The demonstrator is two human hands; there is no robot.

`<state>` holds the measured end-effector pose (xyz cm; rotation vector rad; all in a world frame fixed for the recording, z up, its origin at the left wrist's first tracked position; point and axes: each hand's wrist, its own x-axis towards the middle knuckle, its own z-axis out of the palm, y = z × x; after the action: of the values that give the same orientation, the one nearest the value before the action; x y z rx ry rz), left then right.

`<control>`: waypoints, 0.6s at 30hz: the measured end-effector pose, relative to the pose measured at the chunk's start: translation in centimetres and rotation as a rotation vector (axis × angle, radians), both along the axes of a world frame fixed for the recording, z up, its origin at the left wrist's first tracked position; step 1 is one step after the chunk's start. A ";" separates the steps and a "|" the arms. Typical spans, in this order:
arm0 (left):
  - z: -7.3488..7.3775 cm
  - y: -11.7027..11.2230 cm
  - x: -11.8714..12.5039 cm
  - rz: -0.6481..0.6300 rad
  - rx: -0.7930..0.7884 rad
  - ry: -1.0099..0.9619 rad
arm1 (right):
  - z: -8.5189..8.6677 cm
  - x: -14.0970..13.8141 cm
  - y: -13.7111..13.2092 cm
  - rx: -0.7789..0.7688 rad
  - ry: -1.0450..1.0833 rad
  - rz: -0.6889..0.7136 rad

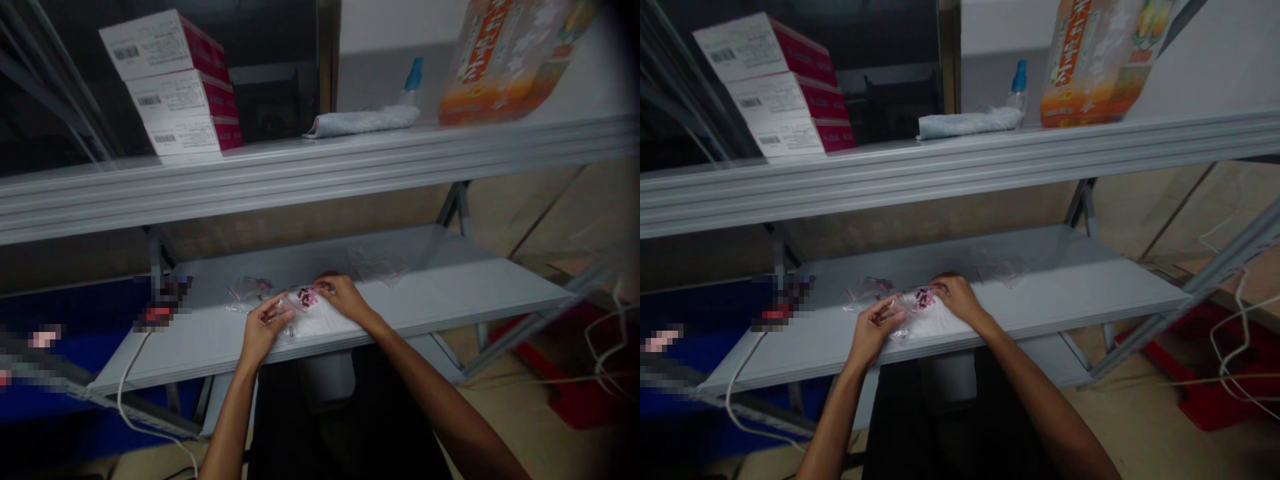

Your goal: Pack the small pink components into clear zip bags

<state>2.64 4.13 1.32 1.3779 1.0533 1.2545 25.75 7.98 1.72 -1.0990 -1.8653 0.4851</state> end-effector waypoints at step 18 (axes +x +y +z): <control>0.0 0.2 0.1 -0.017 0.063 -0.008 | -0.9 -1.1 -1.7 0.019 0.003 -0.041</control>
<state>2.70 4.30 1.36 1.4251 1.0020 1.2891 24.61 6.31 0.81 -1.1207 -1.8375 0.4448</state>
